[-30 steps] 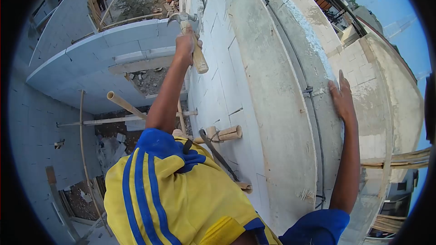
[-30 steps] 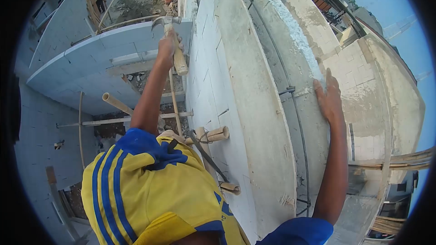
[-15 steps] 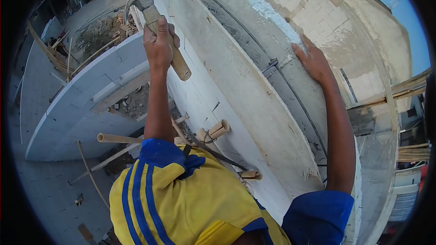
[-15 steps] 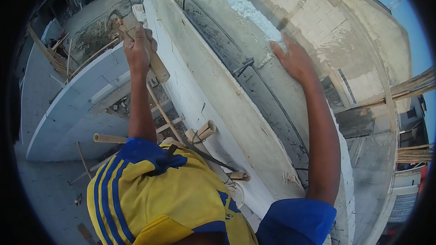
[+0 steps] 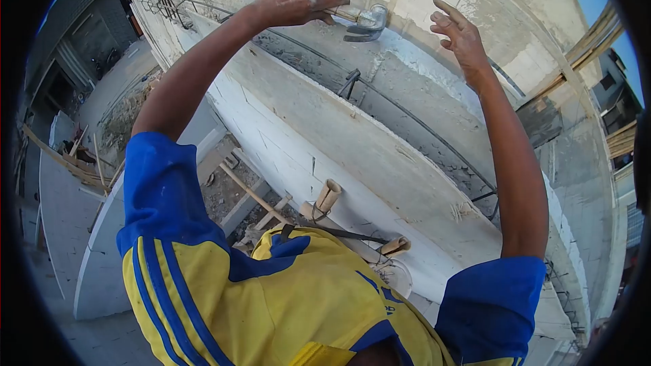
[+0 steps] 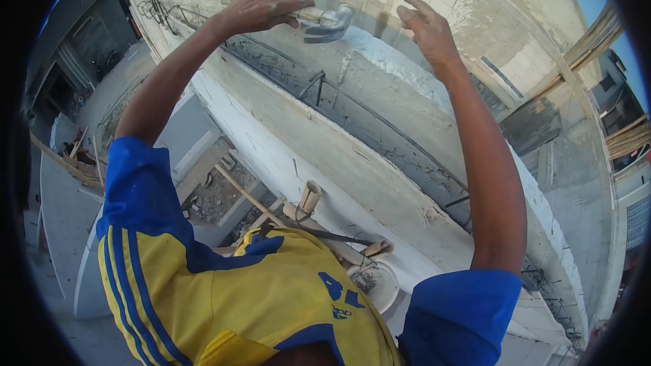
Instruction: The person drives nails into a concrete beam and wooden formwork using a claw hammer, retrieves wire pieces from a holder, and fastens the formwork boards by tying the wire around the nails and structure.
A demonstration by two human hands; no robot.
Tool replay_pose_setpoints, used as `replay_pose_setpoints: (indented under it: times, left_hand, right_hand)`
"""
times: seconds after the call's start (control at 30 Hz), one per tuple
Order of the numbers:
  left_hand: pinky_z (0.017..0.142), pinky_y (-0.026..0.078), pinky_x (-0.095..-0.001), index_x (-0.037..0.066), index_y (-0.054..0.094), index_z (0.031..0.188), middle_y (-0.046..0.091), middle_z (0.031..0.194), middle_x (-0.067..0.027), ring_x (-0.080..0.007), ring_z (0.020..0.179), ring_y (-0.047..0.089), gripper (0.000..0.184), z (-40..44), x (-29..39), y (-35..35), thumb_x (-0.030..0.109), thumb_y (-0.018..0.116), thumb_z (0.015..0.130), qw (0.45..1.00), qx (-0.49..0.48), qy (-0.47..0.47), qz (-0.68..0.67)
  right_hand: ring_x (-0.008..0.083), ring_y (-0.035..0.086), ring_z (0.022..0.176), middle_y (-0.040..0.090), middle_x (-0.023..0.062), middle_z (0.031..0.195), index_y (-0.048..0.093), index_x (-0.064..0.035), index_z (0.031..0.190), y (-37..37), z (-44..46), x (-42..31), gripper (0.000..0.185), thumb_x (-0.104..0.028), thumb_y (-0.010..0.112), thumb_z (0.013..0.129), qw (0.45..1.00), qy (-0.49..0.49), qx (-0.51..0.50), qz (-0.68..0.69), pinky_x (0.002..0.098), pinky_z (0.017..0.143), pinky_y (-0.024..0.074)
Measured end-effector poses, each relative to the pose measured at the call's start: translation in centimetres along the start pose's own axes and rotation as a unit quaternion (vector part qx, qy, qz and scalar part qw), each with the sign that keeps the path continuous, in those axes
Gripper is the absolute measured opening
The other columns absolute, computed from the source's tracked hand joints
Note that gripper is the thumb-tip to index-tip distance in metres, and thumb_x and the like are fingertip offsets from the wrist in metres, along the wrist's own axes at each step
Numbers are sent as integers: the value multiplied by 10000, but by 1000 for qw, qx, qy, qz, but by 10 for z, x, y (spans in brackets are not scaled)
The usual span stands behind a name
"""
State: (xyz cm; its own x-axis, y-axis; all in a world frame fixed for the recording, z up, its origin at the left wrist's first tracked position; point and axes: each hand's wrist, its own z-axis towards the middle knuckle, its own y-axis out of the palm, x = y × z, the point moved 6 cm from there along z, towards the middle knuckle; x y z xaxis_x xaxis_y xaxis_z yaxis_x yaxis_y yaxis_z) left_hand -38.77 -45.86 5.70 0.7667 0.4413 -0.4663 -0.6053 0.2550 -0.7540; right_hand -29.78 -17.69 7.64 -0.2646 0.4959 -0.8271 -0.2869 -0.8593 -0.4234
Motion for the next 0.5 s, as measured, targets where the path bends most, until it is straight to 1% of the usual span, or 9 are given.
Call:
replay_pose_setpoints:
  times: [0.03,0.07,0.1,0.13,0.17,0.2,0.3,0.43,0.5]
  left_hand:
    - [820,520,-402,192,505,1320,651,1102,-57,-260,949,653,523,8,12,7,387,618,849,999,2,22,-29]
    - [820,520,-402,192,505,1320,651,1102,-57,-260,949,653,523,16,17,18,387,618,849,999,6,30,-34]
    - [833,527,-395,201,502,1330,654,1114,-55,-261,973,654,545,22,22,28,413,613,841,998,18,44,-46]
    - [846,534,-389,209,500,1340,657,1126,-52,-261,998,654,567,26,26,34,439,607,832,996,30,58,-58]
    - [894,506,-422,198,530,1331,658,1112,-68,-287,1021,636,643,30,27,30,501,631,773,992,55,59,-93]
    - [894,506,-422,198,530,1331,658,1112,-68,-287,1021,636,643,33,26,27,501,631,773,991,53,67,-99]
    - [903,485,-423,160,629,1240,660,1095,-84,-296,1042,620,687,45,15,33,549,693,677,967,-68,15,-245]
    - [844,473,-455,140,624,1240,629,1011,-112,-324,954,612,716,51,8,52,546,684,654,962,0,35,-272]
    - [906,478,-407,157,674,1181,651,1137,-70,-278,1065,611,589,52,9,54,501,733,707,969,-64,3,-239]
  right_hand:
    - [259,549,1159,581,156,1264,460,-140,1426,2,-11,-13,686,-511,621,871,996,-32,-63,-53,397,952,432]
    - [270,534,1194,558,167,1299,450,-147,1435,7,-21,-19,715,-514,647,854,984,-60,-127,-107,411,989,427]
    - [270,534,1194,558,167,1299,450,-147,1435,7,-24,-15,715,-514,647,854,985,-54,-120,-109,411,989,427]
    - [289,485,1254,507,170,1359,426,-171,1450,15,-29,-10,769,-554,659,824,976,-77,-153,-137,426,1039,391]
    - [309,436,1315,456,173,1420,403,-196,1465,25,-35,-4,824,-594,671,795,964,-99,-187,-163,441,1090,355]
    - [309,436,1315,456,173,1420,403,-196,1465,30,-40,2,824,-594,671,795,966,-90,-181,-161,441,1090,355]
    - [346,327,1390,343,179,1508,325,-198,1496,51,-41,19,967,-681,670,733,925,-121,-201,-299,445,1135,299]
    - [337,342,1385,352,179,1504,333,-165,1490,51,-37,19,966,-687,655,743,939,-109,-171,-278,434,1135,301]
    - [362,265,1420,334,187,1512,357,-189,1482,51,-36,21,921,-673,652,756,948,-92,-179,-246,472,1166,232]
